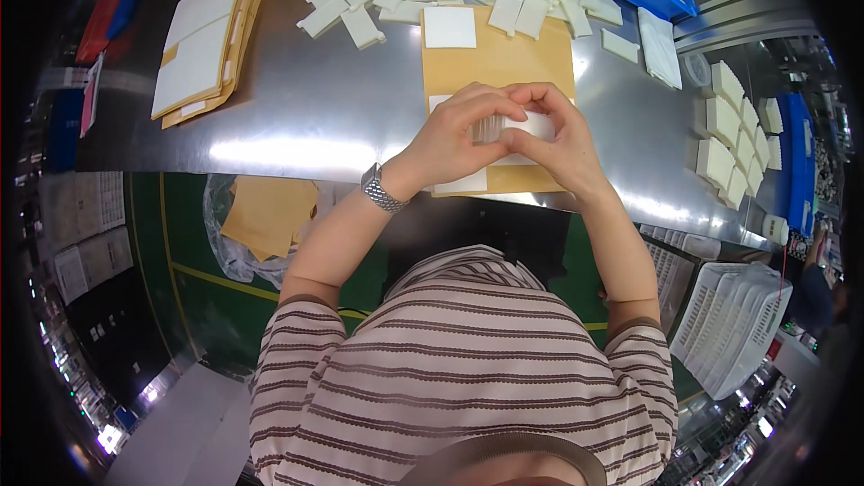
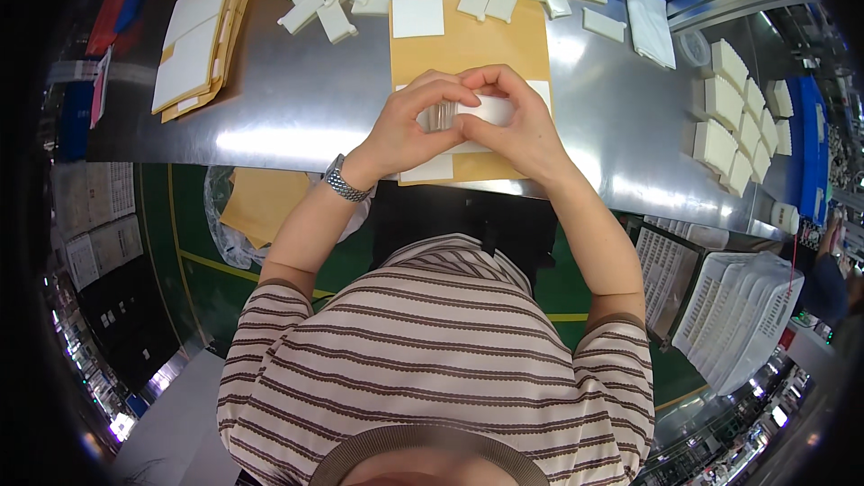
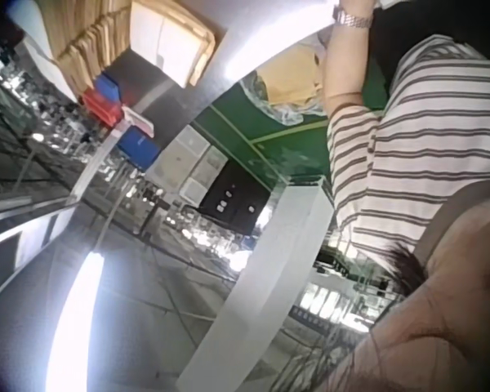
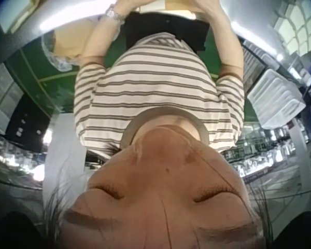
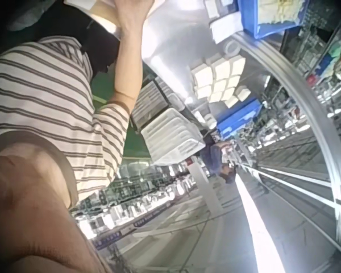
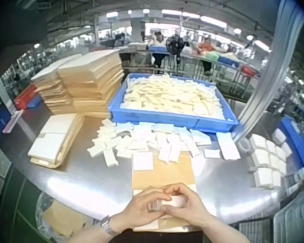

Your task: The person is manually sorting and placing small white components into paper folders at a production workstation.

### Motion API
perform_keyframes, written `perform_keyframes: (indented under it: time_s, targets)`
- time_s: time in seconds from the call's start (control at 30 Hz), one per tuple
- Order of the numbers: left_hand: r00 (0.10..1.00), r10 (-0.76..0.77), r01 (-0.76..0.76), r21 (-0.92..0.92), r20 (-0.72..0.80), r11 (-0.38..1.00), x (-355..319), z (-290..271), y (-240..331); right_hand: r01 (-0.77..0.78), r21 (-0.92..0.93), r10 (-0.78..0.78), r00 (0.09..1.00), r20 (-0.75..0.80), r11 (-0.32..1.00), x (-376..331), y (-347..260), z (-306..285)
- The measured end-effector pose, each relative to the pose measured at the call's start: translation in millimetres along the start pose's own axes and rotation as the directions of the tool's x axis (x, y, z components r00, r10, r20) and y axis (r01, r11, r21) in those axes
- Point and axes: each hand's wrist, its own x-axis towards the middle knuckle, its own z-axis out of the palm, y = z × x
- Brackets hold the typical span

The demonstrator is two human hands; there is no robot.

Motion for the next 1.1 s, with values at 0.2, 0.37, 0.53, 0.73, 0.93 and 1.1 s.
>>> perform_keyframes:
  time_s: [0.2,0.37,0.53,0.73,0.93,1.1]
  targets:
    - [0.994,-0.108,0.105,-0.1,-0.024,0.99,-2.7,3.0,8.4,-0.048,0.183,0.048,0.999,0.006,0.982,-1.2,17.8,-6.5]
    - [0.996,-0.085,0.086,-0.03,0.041,0.996,-12.1,1.3,5.4,0.188,-0.171,-0.192,0.981,-0.006,0.967,-10.6,32.8,-15.5]
    - [0.995,0.047,-0.051,0.041,0.085,0.998,-18.7,-0.4,-0.6,0.191,-0.259,-0.172,0.981,0.093,0.947,-23.0,32.8,-24.9]
    - [0.998,0.02,-0.017,-0.041,0.055,0.999,-23.7,-0.3,-4.9,0.211,-0.524,-0.198,0.977,0.082,0.825,-16.5,52.0,-23.7]
    - [0.999,-0.027,0.028,-0.052,0.02,0.998,-26.0,3.0,-7.9,0.302,-0.485,-0.323,0.945,0.041,0.821,-8.8,55.5,-14.8]
    - [0.997,0.0,-0.003,0.038,0.075,0.999,-13.2,8.8,11.7,0.26,-0.444,-0.294,0.956,-0.009,0.858,-23.2,62.9,-25.5]
